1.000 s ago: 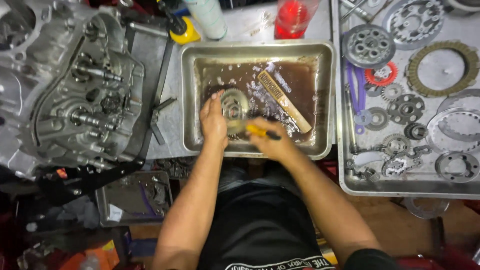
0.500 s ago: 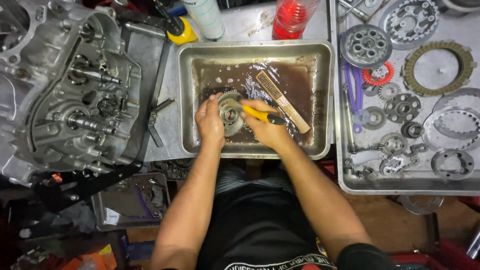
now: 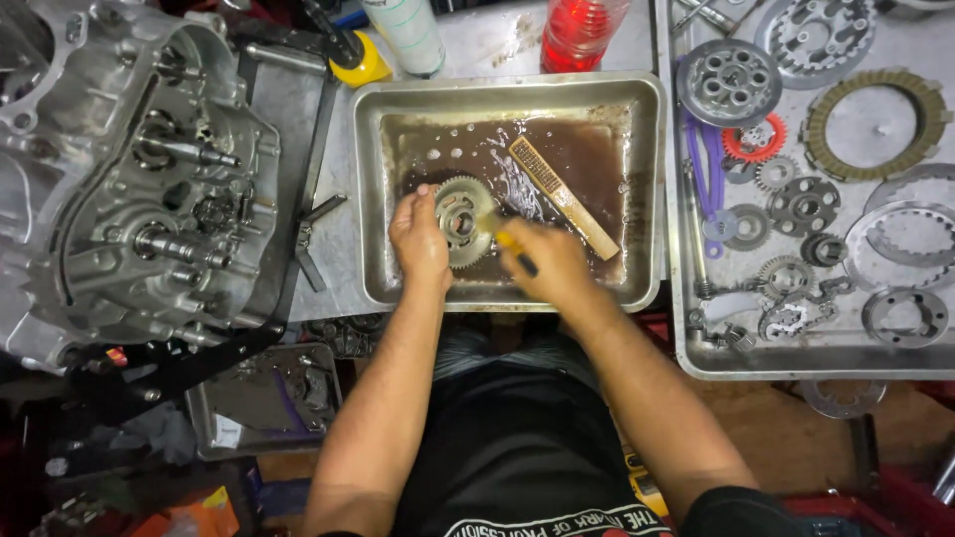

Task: Cleaning and inspecting motorcycle engine components using solvent and a brush.

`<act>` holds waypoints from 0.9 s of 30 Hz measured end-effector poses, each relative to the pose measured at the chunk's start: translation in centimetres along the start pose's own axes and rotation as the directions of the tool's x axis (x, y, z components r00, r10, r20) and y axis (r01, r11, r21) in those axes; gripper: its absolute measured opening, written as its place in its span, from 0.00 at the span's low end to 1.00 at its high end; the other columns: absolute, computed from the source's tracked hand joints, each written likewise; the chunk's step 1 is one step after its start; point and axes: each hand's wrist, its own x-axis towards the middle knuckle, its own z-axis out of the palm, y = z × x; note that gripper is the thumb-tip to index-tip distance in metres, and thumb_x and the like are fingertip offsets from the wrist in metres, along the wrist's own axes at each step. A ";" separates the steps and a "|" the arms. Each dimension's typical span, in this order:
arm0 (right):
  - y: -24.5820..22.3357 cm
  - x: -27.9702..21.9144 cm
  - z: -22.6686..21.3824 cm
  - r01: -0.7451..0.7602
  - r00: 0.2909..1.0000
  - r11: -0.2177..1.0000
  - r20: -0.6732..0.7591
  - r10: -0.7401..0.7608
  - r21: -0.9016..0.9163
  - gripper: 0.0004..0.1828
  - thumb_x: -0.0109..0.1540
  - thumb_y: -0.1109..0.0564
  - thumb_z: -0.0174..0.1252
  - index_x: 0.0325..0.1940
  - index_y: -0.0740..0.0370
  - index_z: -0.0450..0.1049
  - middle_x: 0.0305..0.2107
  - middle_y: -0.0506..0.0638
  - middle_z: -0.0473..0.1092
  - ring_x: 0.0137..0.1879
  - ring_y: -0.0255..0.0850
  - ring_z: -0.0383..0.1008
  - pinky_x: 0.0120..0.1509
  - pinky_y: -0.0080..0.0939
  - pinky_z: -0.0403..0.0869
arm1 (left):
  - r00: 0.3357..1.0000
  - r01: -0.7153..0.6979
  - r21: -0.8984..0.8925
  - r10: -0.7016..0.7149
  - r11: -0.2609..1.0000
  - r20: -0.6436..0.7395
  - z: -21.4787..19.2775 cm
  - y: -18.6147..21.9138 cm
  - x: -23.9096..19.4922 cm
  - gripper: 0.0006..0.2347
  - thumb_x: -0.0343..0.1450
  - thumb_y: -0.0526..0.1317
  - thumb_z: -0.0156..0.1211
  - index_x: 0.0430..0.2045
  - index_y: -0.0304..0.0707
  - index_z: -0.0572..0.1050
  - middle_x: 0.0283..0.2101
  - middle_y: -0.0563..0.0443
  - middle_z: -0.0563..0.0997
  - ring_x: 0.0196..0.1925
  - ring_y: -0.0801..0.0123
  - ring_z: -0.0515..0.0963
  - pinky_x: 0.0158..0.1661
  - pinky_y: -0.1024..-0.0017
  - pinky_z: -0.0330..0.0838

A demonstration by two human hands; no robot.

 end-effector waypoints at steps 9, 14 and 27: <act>-1.4 1.6 5.4 -0.210 0.969 0.678 0.059 0.238 0.704 0.17 0.58 0.63 0.68 0.51 0.66 0.78 0.30 0.61 0.78 0.39 0.46 0.81 0.40 0.43 0.80 | 0.998 0.032 -0.100 -0.037 0.994 -0.049 -1.5 -2.0 1.4 0.09 0.74 0.45 0.61 0.29 0.42 0.72 0.22 0.49 0.74 0.18 0.64 0.80 0.18 0.71 0.80; 1.0 1.0 1.5 -0.310 0.951 0.951 0.000 0.310 0.022 0.13 0.57 0.44 0.68 0.45 0.34 0.80 0.29 0.48 0.80 0.44 0.49 0.82 0.48 0.50 0.78 | 0.997 -0.020 -0.045 0.017 0.999 -0.075 -0.3 0.3 -0.9 0.08 0.75 0.43 0.58 0.28 0.43 0.72 0.24 0.55 0.76 0.24 0.78 0.78 0.22 0.80 0.78; -1.3 4.6 2.5 -0.243 0.937 0.914 -0.165 0.308 0.325 0.14 0.56 0.56 0.66 0.46 0.45 0.81 0.29 0.52 0.79 0.40 0.44 0.81 0.46 0.43 0.77 | 0.997 0.058 -0.089 -0.061 0.994 -0.035 0.4 1.1 -2.4 0.12 0.77 0.44 0.53 0.41 0.35 0.80 0.35 0.45 0.82 0.36 0.66 0.81 0.37 0.69 0.81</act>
